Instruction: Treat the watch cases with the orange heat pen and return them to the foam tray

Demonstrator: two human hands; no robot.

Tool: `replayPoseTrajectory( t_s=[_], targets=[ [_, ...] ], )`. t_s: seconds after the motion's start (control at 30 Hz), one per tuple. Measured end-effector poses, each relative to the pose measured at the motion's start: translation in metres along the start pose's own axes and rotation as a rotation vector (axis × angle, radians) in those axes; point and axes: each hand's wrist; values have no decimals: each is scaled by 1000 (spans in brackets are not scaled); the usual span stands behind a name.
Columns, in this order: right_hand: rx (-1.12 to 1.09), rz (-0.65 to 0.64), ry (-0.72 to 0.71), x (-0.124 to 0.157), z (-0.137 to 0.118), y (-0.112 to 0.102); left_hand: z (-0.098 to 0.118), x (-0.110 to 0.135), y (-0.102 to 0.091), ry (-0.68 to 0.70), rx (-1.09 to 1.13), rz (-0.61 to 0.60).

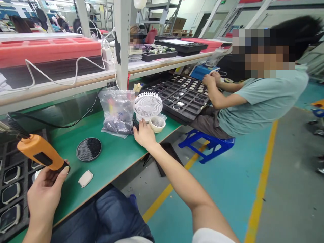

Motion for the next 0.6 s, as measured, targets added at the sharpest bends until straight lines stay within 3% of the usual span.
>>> replayPoseTrajectory(
  t_s=[0.6],
  targets=[
    [10,99,0,5,-5,5,8,5,-1,-54,-7,31]
  ],
)
Point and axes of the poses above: each hand's wrist, its own x-axis away from the middle knuckle, its own y-axis out of the palm, z = x × y, and after that the axes turned 15 degrees about -x, right-handed
